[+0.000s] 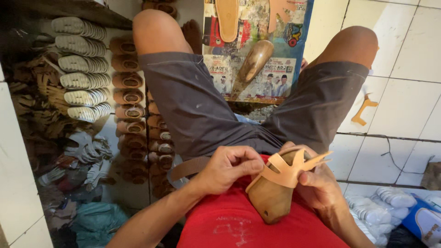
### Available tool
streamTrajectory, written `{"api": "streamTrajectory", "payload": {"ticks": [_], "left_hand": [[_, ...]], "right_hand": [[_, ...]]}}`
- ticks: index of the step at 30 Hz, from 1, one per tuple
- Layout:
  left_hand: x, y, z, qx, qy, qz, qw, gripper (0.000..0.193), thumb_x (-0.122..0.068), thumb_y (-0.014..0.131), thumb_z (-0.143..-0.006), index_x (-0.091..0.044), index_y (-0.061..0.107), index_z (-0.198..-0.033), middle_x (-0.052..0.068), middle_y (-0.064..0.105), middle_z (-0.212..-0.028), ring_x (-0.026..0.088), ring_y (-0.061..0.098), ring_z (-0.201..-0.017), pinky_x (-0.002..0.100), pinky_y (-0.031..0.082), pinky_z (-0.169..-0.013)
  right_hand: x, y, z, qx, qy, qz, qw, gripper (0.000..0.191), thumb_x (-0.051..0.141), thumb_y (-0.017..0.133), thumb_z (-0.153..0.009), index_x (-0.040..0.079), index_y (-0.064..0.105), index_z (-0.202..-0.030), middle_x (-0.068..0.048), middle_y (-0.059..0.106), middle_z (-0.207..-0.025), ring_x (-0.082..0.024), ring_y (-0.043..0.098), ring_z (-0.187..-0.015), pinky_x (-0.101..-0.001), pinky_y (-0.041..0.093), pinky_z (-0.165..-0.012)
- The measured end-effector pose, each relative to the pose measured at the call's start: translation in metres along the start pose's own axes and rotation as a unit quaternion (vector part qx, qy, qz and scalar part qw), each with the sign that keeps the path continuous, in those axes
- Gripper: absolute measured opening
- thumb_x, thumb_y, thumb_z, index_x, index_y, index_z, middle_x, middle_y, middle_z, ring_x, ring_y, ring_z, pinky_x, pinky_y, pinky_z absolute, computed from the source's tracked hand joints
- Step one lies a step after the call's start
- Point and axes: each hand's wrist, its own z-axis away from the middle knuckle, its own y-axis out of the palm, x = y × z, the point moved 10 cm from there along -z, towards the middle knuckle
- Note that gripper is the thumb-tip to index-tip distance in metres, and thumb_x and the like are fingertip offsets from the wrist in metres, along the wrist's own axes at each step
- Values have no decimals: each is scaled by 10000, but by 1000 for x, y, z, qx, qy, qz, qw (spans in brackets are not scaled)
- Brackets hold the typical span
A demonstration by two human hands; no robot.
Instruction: The person assembles sandals by hand, attaching star-shaped straps to wooden soles and pressing them into place. They handle multiple soles and straps, repeatedly fitting and adjusting the components while seated on the floor.
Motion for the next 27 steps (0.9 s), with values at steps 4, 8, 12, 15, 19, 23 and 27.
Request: {"api": "streamTrajectory", "payload": {"ticks": [4,8,12,15,19,23,27], "left_hand": [[17,-11,-7,22,14,7,1000,190,-166,644,-1076,15,683,-1121,24,696,-980,73,626,-899,246,518,-834],[34,-21,-12,13,19,116,993,186,-164,633,-1111,16,631,-1161,38,692,-1062,94,641,-966,266,521,-898],[32,-29,-13,-22,43,155,987,277,-143,653,-1073,44,620,-1275,101,702,-1145,161,671,-1002,314,529,-910],[29,-34,-13,-57,33,186,980,349,-146,680,-1002,15,583,-1297,104,671,-1255,204,661,-1151,364,522,-1019],[19,-30,-13,-41,57,210,975,446,-216,697,-995,20,566,-1350,137,656,-1291,255,647,-1186,414,514,-1041],[21,-34,-11,-58,60,203,976,455,-197,712,-971,30,576,-1341,134,662,-1295,255,653,-1183,401,515,-1030],[28,-34,-6,-72,37,183,980,269,-114,691,-1007,29,631,-1227,128,700,-1172,247,682,-1075,408,541,-966]], "right_hand": [[-2,2,-4,-28,26,26,999,772,300,926,-703,-24,577,-1311,-146,672,-1177,-281,650,-1106,-443,492,-989],[0,12,-16,-30,48,5,998,797,278,908,-716,-18,536,-1357,-144,667,-1213,-269,643,-1122,-442,493,-982],[9,28,-30,-10,41,27,999,762,254,860,-732,-7,548,-1377,-131,675,-1243,-238,644,-1144,-408,498,-982],[20,44,-36,18,9,50,999,644,197,819,-780,-18,587,-1341,-117,685,-1222,-207,647,-1135,-360,496,-980],[21,50,-39,-4,13,68,998,496,109,808,-785,-27,640,-1231,-95,706,-1095,-187,665,-1002,-338,520,-867],[19,49,-37,10,6,90,996,462,93,811,-793,-10,648,-1213,-60,709,-1078,-134,649,-1002,-297,512,-878],[10,37,-30,55,20,34,998,521,131,821,-789,-2,630,-1255,-80,700,-1121,-163,650,-1035,-323,507,-910]]}}
